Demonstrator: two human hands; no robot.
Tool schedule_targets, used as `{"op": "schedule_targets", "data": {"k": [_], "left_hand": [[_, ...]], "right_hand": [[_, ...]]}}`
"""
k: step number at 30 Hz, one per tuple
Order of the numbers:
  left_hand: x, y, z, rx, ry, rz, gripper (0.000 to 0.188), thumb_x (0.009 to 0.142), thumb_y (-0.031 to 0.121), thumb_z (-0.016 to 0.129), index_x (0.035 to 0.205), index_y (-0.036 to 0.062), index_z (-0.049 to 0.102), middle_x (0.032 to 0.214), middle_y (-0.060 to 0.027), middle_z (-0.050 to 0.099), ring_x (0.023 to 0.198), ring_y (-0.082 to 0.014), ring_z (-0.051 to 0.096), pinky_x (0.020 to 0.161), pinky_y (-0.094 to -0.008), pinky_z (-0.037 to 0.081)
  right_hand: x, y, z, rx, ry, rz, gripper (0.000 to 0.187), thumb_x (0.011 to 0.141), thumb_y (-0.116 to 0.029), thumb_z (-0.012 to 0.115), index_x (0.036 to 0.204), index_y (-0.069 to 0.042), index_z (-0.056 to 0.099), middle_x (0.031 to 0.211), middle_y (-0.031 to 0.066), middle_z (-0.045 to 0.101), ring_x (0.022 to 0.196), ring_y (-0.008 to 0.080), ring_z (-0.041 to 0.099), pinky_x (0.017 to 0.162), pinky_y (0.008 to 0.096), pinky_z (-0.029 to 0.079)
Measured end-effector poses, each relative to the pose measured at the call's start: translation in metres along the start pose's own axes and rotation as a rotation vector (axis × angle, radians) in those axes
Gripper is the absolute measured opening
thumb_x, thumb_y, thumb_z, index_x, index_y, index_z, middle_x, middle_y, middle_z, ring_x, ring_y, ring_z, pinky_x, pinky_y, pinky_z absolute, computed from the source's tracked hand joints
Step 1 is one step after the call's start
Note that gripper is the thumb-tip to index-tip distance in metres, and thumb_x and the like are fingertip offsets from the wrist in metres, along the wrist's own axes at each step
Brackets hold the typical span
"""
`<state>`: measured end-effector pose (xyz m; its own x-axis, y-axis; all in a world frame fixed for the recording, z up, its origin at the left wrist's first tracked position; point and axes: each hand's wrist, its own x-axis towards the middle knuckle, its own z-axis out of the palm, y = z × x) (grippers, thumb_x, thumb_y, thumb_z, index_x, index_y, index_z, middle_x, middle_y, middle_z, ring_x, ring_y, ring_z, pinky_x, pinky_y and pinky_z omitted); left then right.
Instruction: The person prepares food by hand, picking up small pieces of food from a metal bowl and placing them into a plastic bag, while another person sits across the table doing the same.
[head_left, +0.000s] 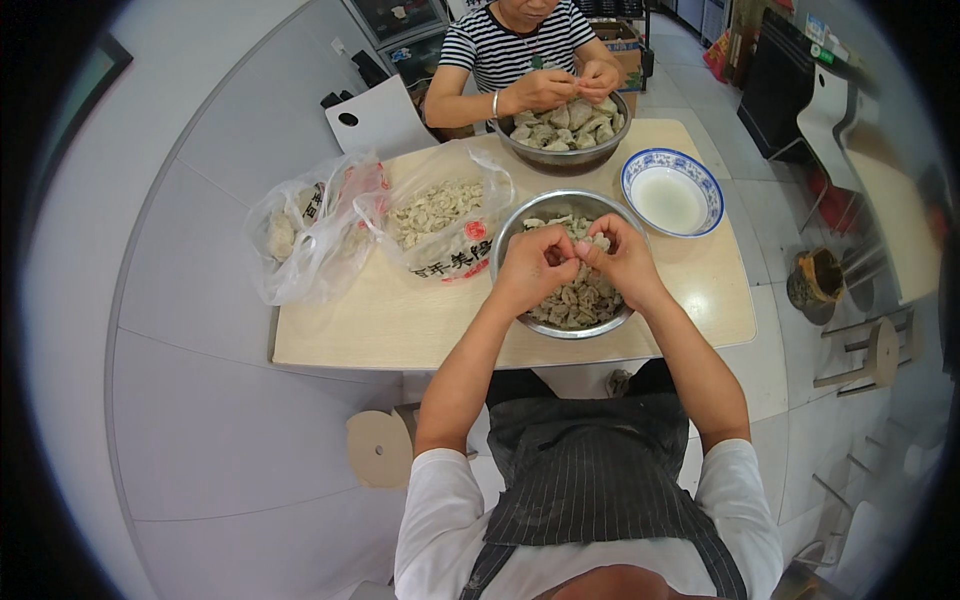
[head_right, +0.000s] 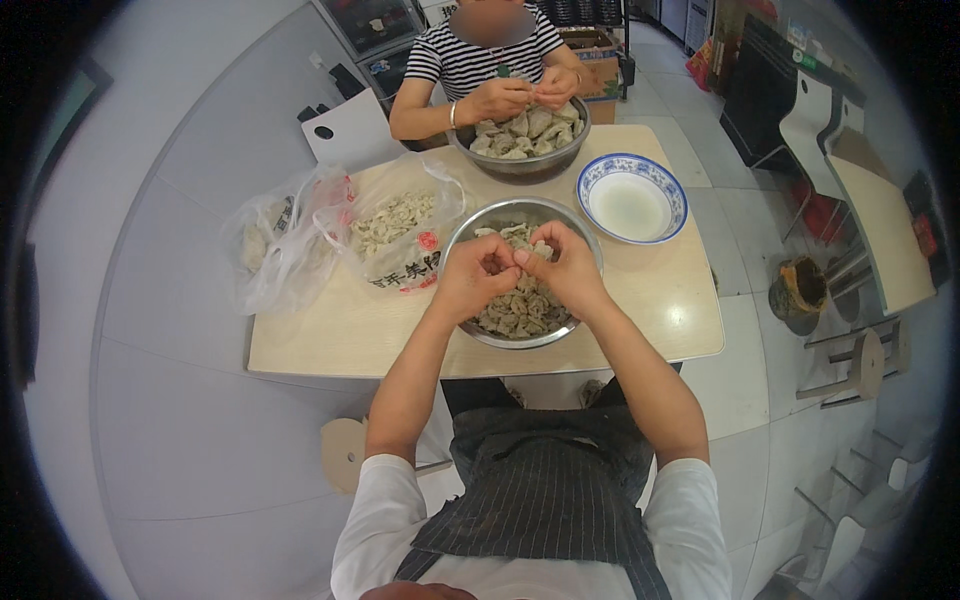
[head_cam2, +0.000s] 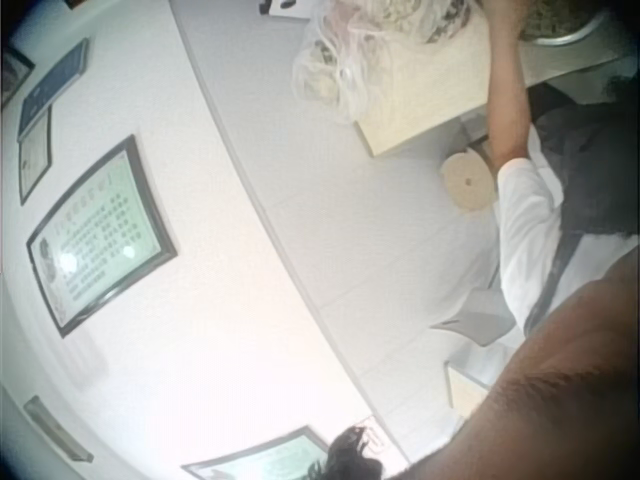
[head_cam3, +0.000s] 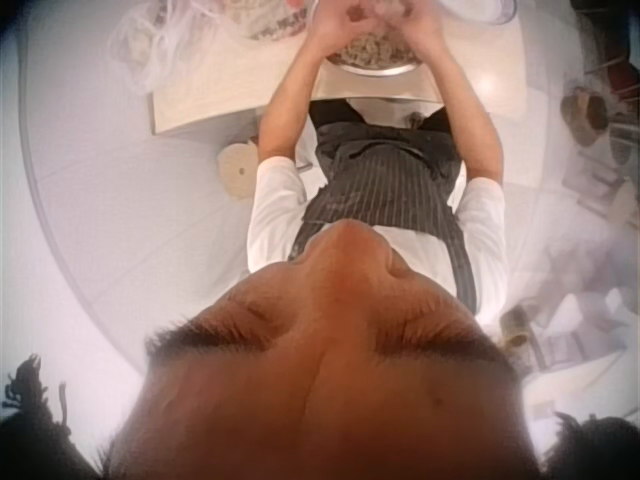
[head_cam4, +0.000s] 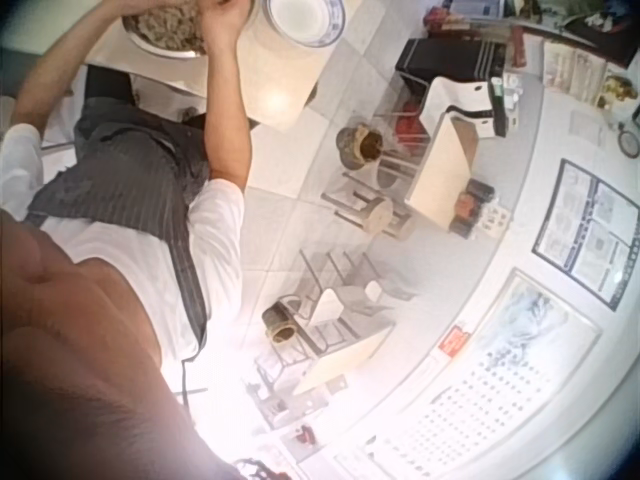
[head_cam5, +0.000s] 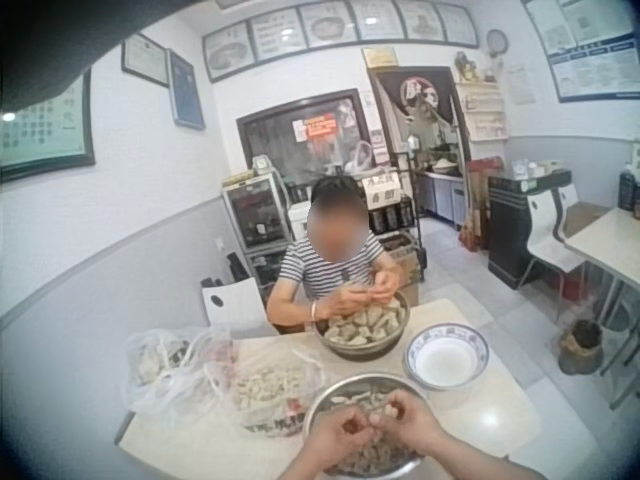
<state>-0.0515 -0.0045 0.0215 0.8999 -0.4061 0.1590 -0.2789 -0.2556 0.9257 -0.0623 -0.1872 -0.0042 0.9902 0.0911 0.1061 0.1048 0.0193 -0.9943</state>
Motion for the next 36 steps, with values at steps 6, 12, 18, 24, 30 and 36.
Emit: {"op": "schedule_targets", "data": {"k": [6, 12, 18, 24, 30, 36], "left_hand": [[0.007, 0.009, 0.006, 0.168, 0.200, 0.029, 0.018, 0.074, 0.007, 0.075, 0.074, 0.0025, 0.058, 0.068, -0.0006, 0.059, 0.062, -0.0067, 0.055, 0.056, -0.0245, 0.044], [0.010, -0.012, -0.017, 0.534, 0.380, 0.113, 0.011, 0.076, 0.005, 0.071, 0.078, 0.0024, 0.061, 0.069, -0.0032, 0.061, 0.062, -0.0099, 0.057, 0.057, -0.0261, 0.046], [0.002, 0.033, -0.005, 0.115, 0.060, 0.107, 0.024, 0.077, 0.009, 0.077, 0.095, 0.0017, 0.062, 0.079, -0.0047, 0.062, 0.071, -0.0118, 0.061, 0.064, -0.0278, 0.050], [0.007, 0.023, -0.001, 0.227, 0.057, 0.129, 0.026, 0.073, 0.008, 0.079, 0.092, 0.0006, 0.064, 0.077, -0.0049, 0.062, 0.065, -0.0106, 0.056, 0.060, -0.0270, 0.048], [0.003, 0.026, 0.001, 0.249, 0.050, 0.133, 0.019, 0.073, 0.007, 0.076, 0.084, -0.0009, 0.063, 0.066, -0.0044, 0.059, 0.059, -0.0101, 0.053, 0.056, -0.0264, 0.045], [0.004, 0.012, 0.002, 0.199, 0.118, 0.082, 0.009, 0.079, 0.005, 0.069, 0.082, -0.0004, 0.063, 0.062, -0.0024, 0.060, 0.057, -0.0085, 0.054, 0.053, -0.0253, 0.044]], "right_hand": [[-0.003, 0.001, 0.010, 0.156, 0.051, -0.014, 0.021, 0.087, -0.012, 0.073, 0.099, -0.007, 0.056, 0.090, 0.0000, 0.056, 0.076, 0.0072, 0.051, 0.064, 0.0224, 0.042], [-0.010, -0.002, -0.006, 0.315, -0.018, 0.153, 0.016, 0.093, -0.013, 0.066, 0.101, -0.009, 0.054, 0.095, 0.0009, 0.056, 0.073, 0.0082, 0.054, 0.060, 0.0234, 0.044], [0.002, -0.011, -0.003, 0.423, 0.019, 0.231, 0.026, 0.095, -0.021, 0.065, 0.111, -0.003, 0.054, 0.104, 0.0057, 0.057, 0.088, 0.0136, 0.058, 0.077, 0.0298, 0.056], [-0.010, -0.016, 0.002, 0.319, -0.149, 0.103, 0.029, 0.095, -0.008, 0.062, 0.122, 0.001, 0.055, 0.111, 0.0080, 0.057, 0.095, 0.0160, 0.062, 0.083, 0.0317, 0.058], [-0.010, -0.004, 0.002, 0.058, -0.090, 0.059, 0.025, 0.092, -0.004, 0.063, 0.116, 0.001, 0.060, 0.091, 0.0047, 0.065, 0.077, 0.0131, 0.065, 0.067, 0.0282, 0.055], [-0.016, -0.017, 0.009, -0.218, 0.011, -0.048, 0.022, 0.088, -0.006, 0.068, 0.108, 0.000, 0.064, 0.086, 0.0125, 0.069, 0.071, 0.0162, 0.064, 0.067, 0.0285, 0.051]]}}
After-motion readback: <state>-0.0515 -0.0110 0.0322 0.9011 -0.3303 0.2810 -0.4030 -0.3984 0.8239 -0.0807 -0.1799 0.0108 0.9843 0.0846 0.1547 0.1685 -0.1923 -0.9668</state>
